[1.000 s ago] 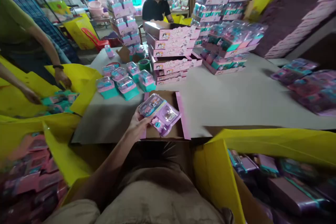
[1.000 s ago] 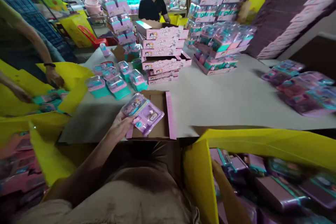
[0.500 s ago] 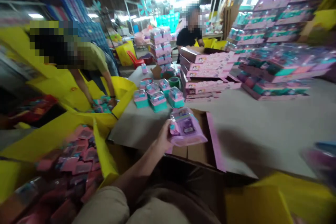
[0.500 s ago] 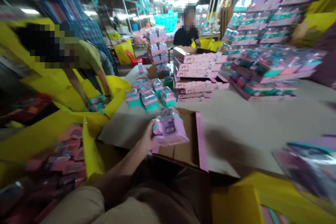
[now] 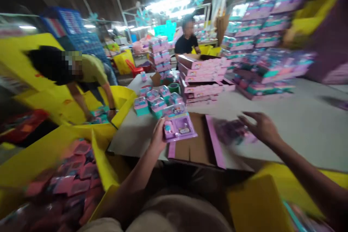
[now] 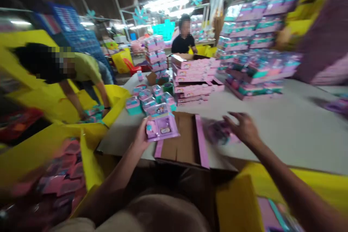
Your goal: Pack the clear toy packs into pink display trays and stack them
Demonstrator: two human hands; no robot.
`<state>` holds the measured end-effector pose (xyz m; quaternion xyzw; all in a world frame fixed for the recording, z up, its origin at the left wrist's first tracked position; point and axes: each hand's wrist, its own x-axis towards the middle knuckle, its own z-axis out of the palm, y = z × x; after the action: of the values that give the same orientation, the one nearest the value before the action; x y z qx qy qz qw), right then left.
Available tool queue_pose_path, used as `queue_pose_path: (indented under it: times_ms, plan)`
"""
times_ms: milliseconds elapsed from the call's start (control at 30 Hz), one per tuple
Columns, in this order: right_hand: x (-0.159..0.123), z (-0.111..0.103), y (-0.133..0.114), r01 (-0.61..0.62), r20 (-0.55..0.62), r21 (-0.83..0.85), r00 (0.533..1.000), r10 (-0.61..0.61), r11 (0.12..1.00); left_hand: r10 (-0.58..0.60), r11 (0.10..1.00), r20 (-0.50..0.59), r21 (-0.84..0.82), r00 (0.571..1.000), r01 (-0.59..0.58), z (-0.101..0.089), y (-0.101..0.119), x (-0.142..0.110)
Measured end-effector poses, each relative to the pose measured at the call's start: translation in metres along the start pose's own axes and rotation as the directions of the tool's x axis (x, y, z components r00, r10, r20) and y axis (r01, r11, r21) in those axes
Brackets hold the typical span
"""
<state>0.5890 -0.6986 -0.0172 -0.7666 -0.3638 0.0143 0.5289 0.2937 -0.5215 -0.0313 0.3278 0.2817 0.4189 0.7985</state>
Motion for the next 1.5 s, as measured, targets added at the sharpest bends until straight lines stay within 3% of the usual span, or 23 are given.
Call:
queue_pose_path:
  times_ms: [33, 67, 100, 133, 233, 333, 433, 533, 767, 933, 1067, 1267, 1367, 1500]
  plan:
    - [-0.012, 0.001, -0.009, -0.086, 0.114, 0.064, 0.99, 0.079, 0.994, 0.029, 0.999, 0.014, 0.033, 0.999, -0.03, 0.01, -0.004, 0.0]
    - [-0.024, 0.007, -0.021, -0.146, 0.293, 0.185, 0.952, 0.088, 0.972, 0.051, 0.996, 0.043, 0.066, 0.998, -0.053, 0.022, -0.009, 0.0]
    - [-0.035, 0.016, -0.034, -0.194, 0.41, 0.308, 0.911, 0.054, 0.931, 0.061, 0.993, 0.08, 0.094, 0.995, -0.069, 0.035, -0.012, 0.0]
    - [-0.044, 0.026, -0.047, -0.2, 0.455, 0.396, 0.89, -0.002, 0.896, 0.059, 0.991, 0.123, 0.115, 0.991, -0.073, 0.048, -0.015, -0.002]
    - [-0.063, 0.048, -0.075, -0.132, 0.348, 0.565, 0.933, -0.09, 0.814, 0.091, 0.982, 0.204, 0.146, 0.975, -0.122, 0.08, -0.018, -0.007]
    - [-0.074, 0.048, -0.084, -0.062, 0.228, 0.638, 0.967, -0.111, 0.768, 0.172, 0.962, 0.268, 0.161, 0.948, -0.22, 0.091, -0.017, -0.016]
    - [-0.08, 0.041, -0.083, -0.026, 0.167, 0.644, 0.98, -0.108, 0.764, 0.256, 0.914, 0.337, 0.22, 0.906, -0.341, 0.085, -0.018, -0.024]
    - [-0.084, 0.044, -0.078, -0.074, 0.166, 0.666, 0.985, -0.051, 0.743, 0.294, 0.851, 0.4, 0.304, 0.868, -0.428, 0.076, -0.02, -0.032]
    - [-0.088, 0.064, -0.066, -0.16, 0.21, 0.75, 0.978, -0.002, 0.642, 0.22, 0.886, 0.44, 0.282, 0.87, -0.367, 0.069, -0.015, -0.04]
    - [-0.087, 0.066, -0.071, -0.242, 0.26, 0.855, 0.965, 0.023, 0.459, 0.199, 0.868, 0.485, 0.316, 0.852, -0.383, 0.065, -0.014, -0.043]
    - [-0.085, 0.068, -0.068, -0.391, 0.391, 0.876, 0.919, 0.06, 0.281, 0.248, 0.87, 0.454, 0.284, 0.856, -0.402, 0.064, -0.019, -0.044]
    - [-0.083, 0.075, -0.053, -0.53, 0.524, 0.843, 0.848, 0.082, 0.09, 0.259, 0.926, 0.323, 0.185, 0.91, -0.33, 0.061, -0.025, -0.04]
    - [-0.084, 0.077, -0.054, -0.556, 0.551, 0.83, 0.83, 0.087, 0.045, 0.299, 0.916, 0.308, 0.174, 0.903, -0.362, 0.057, -0.026, -0.039]
    - [-0.085, 0.08, -0.06, -0.564, 0.557, 0.823, 0.825, 0.095, 0.064, 0.364, 0.865, 0.311, 0.237, 0.878, -0.443, 0.051, -0.024, -0.037]
